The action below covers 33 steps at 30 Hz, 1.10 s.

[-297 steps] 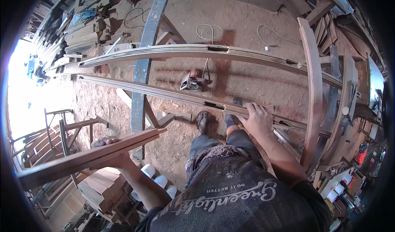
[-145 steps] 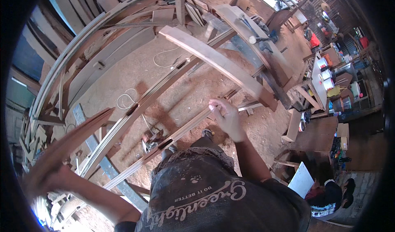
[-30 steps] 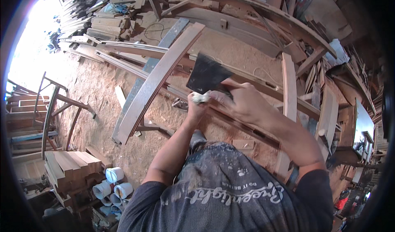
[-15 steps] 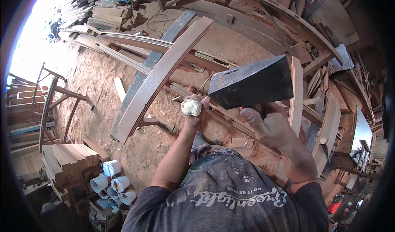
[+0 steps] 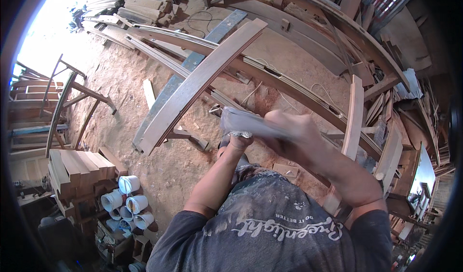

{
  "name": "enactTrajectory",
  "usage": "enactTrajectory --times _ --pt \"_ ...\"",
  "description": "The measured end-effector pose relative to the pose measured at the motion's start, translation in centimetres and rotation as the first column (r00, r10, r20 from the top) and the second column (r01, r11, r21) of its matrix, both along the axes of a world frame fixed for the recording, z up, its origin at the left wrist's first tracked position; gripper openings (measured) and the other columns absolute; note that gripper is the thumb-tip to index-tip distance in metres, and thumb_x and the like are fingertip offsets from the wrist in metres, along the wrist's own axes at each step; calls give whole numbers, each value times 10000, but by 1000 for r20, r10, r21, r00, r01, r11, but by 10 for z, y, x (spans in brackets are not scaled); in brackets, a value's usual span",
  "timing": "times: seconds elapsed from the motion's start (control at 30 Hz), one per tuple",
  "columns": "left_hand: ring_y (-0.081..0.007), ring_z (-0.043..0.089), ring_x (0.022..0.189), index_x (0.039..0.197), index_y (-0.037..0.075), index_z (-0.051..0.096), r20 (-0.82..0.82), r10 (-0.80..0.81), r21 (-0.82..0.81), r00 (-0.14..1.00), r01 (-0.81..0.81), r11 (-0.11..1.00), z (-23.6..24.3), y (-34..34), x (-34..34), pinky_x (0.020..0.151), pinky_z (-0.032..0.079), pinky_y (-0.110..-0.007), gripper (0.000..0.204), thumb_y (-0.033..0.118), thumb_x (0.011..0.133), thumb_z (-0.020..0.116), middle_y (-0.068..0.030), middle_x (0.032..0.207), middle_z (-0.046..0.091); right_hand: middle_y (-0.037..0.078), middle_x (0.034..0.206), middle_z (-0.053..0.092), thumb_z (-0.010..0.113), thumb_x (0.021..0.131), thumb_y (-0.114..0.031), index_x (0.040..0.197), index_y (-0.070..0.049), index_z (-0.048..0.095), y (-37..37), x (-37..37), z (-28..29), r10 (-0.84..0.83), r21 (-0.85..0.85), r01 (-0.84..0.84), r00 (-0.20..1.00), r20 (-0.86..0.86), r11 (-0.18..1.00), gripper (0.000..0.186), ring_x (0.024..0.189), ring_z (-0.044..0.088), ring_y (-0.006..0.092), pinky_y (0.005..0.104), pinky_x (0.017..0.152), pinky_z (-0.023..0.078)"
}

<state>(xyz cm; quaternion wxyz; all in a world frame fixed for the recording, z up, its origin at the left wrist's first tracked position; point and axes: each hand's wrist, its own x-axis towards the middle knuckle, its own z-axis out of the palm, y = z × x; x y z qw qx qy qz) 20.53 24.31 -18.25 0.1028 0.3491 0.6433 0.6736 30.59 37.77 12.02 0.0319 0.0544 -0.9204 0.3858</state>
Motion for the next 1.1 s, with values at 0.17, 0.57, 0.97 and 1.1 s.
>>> enactTrajectory --times 0.17,0.57,0.97,1.1 --pt "-178 646 854 1004 96 682 -455 225 -118 862 -308 944 65 -2 4 755 508 -317 161 148 872 758 -44 921 691 189 863 686 680 978 -340 1097 -3 649 17 -7 -4 -149 267 99 973 174 959 359 740 673 315 395 656 534" --pt "-278 717 828 930 64 731 -235 134 21 963 -133 991 88 22 -15 743 557 -373 180 24 755 741 -102 880 738 235 836 711 565 1007 -501 1168 -40 661 19 -4 -24 -235 265 187 958 163 946 498 869 716 426 511 750 562" --pt "-152 592 758 920 48 666 -88 137 30 987 -135 990 89 19 -16 695 502 -342 91 103 881 728 -44 858 653 224 1015 719 594 1003 -482 1063 20 694 18 11 -24 -376 78 369 890 259 926 515 1000 691 383 430 854 517" --pt "-170 569 738 890 120 596 10 286 -160 958 -281 946 89 -10 -51 662 474 -343 153 32 867 720 1 809 571 135 768 659 588 1006 -524 1006 59 676 30 29 -27 -450 -129 495 852 266 859 589 720 611 215 348 702 484"
